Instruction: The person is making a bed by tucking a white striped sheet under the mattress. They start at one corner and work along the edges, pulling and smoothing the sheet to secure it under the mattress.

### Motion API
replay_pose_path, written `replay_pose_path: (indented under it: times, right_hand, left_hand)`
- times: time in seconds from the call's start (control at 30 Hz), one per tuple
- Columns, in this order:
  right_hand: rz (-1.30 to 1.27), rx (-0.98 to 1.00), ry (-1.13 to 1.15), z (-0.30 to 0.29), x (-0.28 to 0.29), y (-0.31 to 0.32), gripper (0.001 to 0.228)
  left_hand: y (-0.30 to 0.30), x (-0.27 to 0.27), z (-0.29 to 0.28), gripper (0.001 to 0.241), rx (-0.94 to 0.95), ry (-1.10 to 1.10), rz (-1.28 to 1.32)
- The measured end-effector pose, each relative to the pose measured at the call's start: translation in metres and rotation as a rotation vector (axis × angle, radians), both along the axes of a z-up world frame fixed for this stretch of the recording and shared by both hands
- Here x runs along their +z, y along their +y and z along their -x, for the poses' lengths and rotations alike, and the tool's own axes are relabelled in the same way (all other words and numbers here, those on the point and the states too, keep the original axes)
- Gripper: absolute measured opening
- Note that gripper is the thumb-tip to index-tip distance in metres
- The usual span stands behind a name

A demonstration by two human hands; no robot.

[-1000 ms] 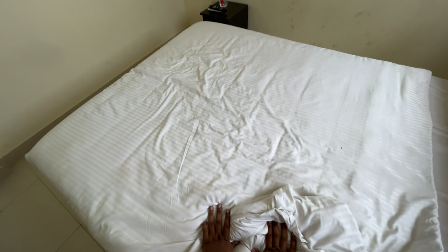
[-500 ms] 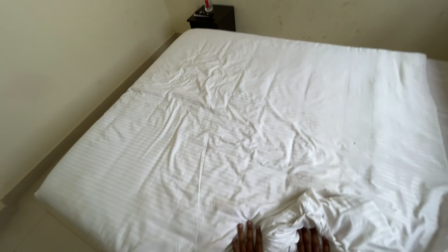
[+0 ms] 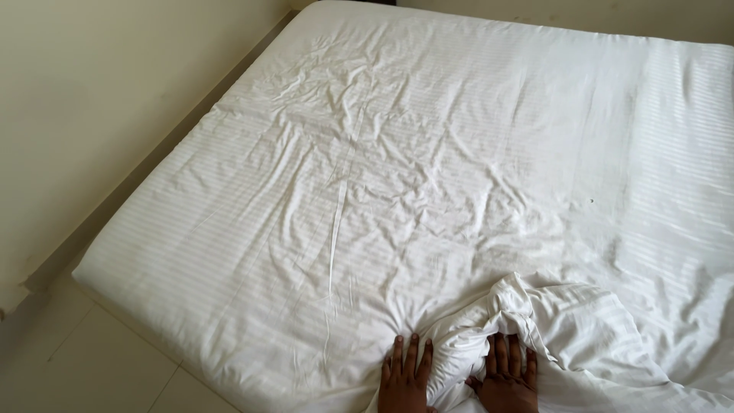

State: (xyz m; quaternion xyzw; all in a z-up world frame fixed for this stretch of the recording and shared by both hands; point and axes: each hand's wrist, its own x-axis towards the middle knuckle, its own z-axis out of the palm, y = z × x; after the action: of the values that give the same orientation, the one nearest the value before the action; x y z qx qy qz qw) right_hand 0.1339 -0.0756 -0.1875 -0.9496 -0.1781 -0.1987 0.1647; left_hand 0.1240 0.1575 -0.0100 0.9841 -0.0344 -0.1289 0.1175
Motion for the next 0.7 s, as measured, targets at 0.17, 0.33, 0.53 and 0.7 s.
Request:
replay_pose_path:
  times: [0.17, 0.33, 0.53, 0.7]
  right_hand:
    - [0.066, 0.039, 0.04, -0.052, 0.041, 0.008, 0.115]
    - [0.411, 0.018, 0.489, -0.047, 0.144, 0.03, 0.113]
    - [0.16, -0.241, 0.677, 0.01, 0.187, 0.068, 0.103]
    - [-0.359, -0.358, 0.666, 0.067, 0.157, 0.108, 0.087]
  left_hand:
    - [-0.011, 0.018, 0.013, 0.118, 0.084, 0.143, 0.044]
    - [-0.014, -0.017, 0.018, 0.106, 0.115, 0.09, -0.04]
    - [-0.017, -0.028, 0.01, 0.077, 0.131, 0.092, -0.165]
    - [-0.009, -0.004, 0.005, 0.08, 0.104, 0.142, -0.03]
